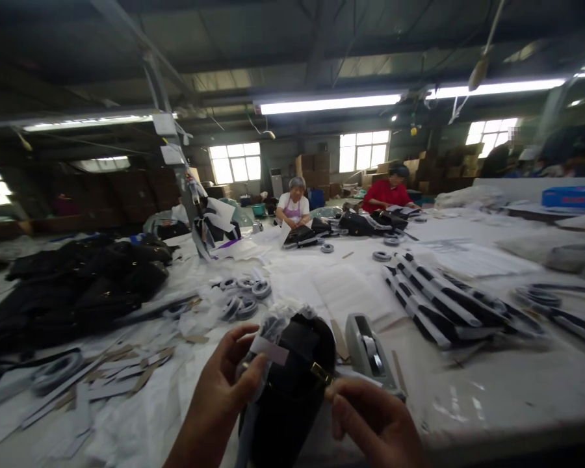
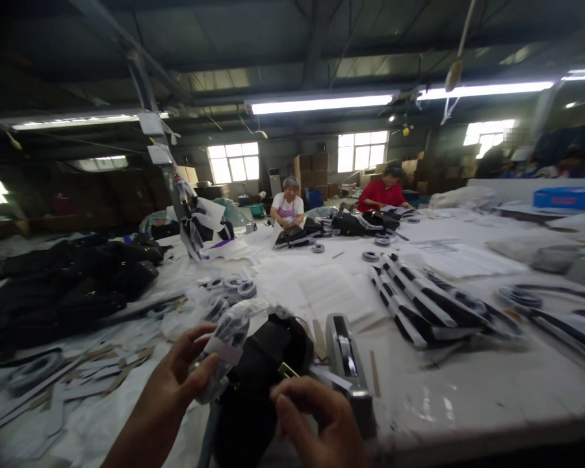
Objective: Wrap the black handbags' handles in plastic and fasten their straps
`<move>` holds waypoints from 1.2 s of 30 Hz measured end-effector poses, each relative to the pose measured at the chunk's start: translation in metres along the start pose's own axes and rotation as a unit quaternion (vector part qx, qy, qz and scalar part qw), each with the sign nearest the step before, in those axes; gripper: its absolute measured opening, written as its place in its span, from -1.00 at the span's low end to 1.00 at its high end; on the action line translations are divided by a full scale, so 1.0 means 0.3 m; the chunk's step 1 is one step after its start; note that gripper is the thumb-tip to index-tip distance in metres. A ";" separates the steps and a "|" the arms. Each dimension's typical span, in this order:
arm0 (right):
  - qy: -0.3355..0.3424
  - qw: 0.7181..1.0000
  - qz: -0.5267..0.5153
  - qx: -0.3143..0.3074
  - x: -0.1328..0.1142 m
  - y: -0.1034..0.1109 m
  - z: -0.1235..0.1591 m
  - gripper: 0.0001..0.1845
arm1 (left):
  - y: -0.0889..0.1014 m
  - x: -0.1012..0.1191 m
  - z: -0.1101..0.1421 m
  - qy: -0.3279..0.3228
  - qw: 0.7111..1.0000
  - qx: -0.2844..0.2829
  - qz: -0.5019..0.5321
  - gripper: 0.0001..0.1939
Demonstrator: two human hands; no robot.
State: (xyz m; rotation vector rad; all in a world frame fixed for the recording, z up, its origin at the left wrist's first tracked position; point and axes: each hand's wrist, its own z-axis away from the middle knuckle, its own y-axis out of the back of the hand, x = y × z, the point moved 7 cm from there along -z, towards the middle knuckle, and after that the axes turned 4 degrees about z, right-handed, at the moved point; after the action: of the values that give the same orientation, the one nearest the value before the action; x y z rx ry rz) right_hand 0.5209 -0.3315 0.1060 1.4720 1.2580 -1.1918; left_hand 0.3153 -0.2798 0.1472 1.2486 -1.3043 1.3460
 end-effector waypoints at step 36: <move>0.055 0.992 0.113 -0.031 -0.165 -0.237 -0.067 -0.64 | 0.042 -0.033 -0.003 -0.007 0.992 -0.106 0.065 -0.55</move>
State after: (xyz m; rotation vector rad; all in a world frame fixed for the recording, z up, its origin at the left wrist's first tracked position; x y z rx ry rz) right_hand 0.4510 -0.3112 0.1573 1.6057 1.1533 -0.9257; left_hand 0.3042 -0.2793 0.1357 1.0444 -1.5171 1.2521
